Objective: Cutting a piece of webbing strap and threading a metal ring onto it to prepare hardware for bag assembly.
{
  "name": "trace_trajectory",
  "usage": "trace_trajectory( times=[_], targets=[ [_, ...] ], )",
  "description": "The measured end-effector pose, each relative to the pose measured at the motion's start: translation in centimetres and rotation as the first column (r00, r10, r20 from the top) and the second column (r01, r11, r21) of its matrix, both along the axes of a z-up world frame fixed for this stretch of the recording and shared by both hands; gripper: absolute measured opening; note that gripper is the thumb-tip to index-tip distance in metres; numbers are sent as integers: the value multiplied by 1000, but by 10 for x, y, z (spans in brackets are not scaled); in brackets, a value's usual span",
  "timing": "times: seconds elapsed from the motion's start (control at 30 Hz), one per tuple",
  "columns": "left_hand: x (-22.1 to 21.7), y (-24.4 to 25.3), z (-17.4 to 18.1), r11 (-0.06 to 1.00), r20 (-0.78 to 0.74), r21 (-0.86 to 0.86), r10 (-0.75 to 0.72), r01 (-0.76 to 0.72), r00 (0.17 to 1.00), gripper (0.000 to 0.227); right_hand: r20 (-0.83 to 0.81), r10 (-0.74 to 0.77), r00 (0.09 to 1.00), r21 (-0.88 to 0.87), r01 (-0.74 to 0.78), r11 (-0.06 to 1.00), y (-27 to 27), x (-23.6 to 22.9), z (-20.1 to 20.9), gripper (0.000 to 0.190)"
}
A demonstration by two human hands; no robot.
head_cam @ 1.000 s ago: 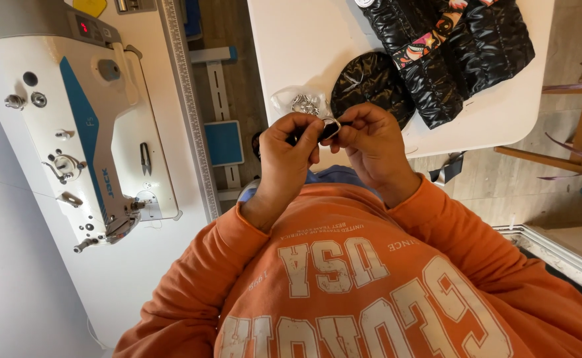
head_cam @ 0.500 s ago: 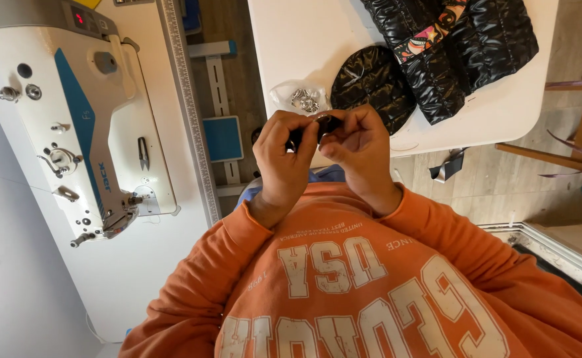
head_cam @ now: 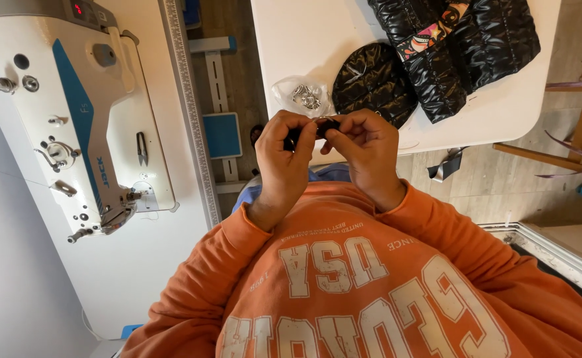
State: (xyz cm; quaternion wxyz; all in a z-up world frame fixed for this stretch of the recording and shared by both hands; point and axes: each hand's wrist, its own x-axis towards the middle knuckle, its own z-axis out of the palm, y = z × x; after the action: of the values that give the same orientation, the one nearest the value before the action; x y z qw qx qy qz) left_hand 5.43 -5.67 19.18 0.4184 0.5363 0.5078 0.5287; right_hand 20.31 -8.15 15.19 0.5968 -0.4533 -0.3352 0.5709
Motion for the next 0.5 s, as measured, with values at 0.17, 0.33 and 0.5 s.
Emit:
trace_trajectory(
  times=[0.17, 0.33, 0.5],
  targets=[
    [-3, -2, 0, 993, 118, -118, -4, 18, 993, 7, -31, -11, 999, -26, 11, 1000, -2, -4, 5, 17],
    [-9, -3, -9, 947, 370, -307, 23, 99, 929, 17, -66, 3, 998, -37, -5, 999, 6, -3, 22, 23],
    [-25, 2, -4, 890, 732, -154, -188, 429, 654, 88, 96, 154, 983, 6, -156, 988, 10, 18, 28, 22]
  ],
)
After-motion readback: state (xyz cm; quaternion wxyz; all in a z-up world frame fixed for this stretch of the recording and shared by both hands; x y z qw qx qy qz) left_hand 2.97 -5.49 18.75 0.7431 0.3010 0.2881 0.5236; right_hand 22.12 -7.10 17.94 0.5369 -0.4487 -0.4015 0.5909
